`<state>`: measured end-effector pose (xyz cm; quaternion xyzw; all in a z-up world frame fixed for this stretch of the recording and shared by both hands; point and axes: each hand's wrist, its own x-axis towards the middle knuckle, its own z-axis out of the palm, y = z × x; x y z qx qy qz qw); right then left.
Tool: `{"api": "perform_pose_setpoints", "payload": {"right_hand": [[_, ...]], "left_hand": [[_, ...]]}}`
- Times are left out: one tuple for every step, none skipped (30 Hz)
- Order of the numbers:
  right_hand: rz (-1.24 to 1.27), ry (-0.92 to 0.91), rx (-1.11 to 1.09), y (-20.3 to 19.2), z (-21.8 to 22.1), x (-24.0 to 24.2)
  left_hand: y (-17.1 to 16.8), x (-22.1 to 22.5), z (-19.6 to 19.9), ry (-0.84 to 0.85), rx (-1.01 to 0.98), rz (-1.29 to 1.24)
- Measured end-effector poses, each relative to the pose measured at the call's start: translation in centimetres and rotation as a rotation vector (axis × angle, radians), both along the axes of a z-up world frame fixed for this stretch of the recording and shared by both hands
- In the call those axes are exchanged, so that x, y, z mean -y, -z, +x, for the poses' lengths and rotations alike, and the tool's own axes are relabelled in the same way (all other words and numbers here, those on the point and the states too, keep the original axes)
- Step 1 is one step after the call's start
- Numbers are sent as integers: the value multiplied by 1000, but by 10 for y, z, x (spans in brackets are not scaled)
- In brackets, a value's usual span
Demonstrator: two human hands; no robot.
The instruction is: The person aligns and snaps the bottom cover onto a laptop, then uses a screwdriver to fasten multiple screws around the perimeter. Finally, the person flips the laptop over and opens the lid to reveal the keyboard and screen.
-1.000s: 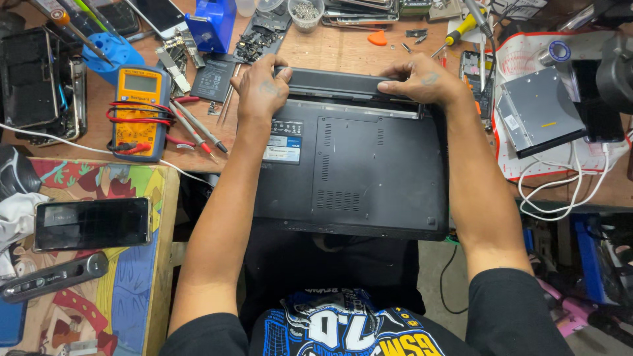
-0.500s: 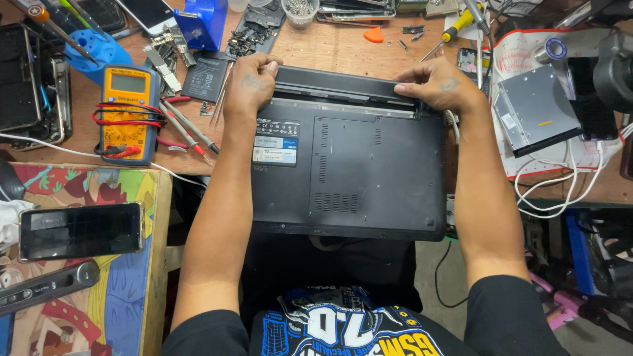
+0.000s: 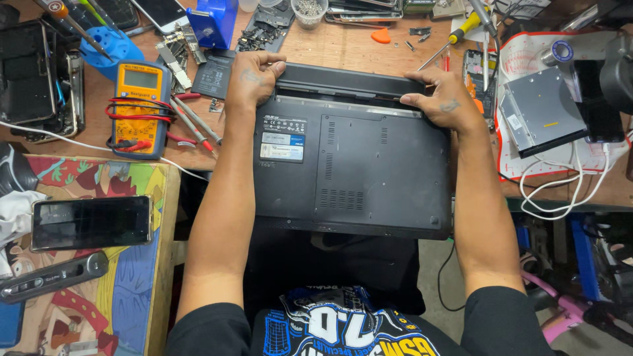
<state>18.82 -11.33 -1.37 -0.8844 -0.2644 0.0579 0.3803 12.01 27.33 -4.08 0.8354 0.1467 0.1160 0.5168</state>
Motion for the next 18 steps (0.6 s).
{"api": "perform_pose_setpoints", "payload": {"right_hand": [[1,-28,72,2,1,0],[3,-57,144,4,1,1],[5,-38,132,5,1,1],[7,-19,120,5,0,1],[8,-1,109,5,-1,0],[-6,21,74,5,-2,-1],[-19,44,39,4,-3,-1],[-34,66,3,3,-4,-1],[-8,54,3,3,-6,-2],[17,42,2,3,-7,-3],[43,31,3,3,-8,-3],[51,28,9,2,-9,-3],[59,25,17,2,-9,-4],[67,21,24,2,-9,-5],[75,12,41,2,-10,-5],[82,4,58,2,-10,-5],[90,-4,75,2,-10,-4],[91,20,65,3,-11,-4]], "left_hand": [[-1,1,0,-3,1,-15],[-2,3,1,-11,-2,0],[-2,5,2,-20,-3,15],[-3,6,2,-30,-5,31],[-3,7,3,-31,-8,62],[-3,8,3,-33,-12,93],[-2,8,2,-33,-16,123],[-2,7,2,-43,-40,83],[-2,6,3,-50,-64,44],[-2,5,3,-57,-87,5],[-2,4,4,-57,-67,11],[-2,4,3,-56,-48,16],[-1,3,3,-57,-27,21],[-1,2,4,-56,-29,22],[0,2,3,-55,-33,22],[1,2,4,-53,-36,21],[2,2,4,-52,-28,28],[2,3,5,-51,-21,35]]}}
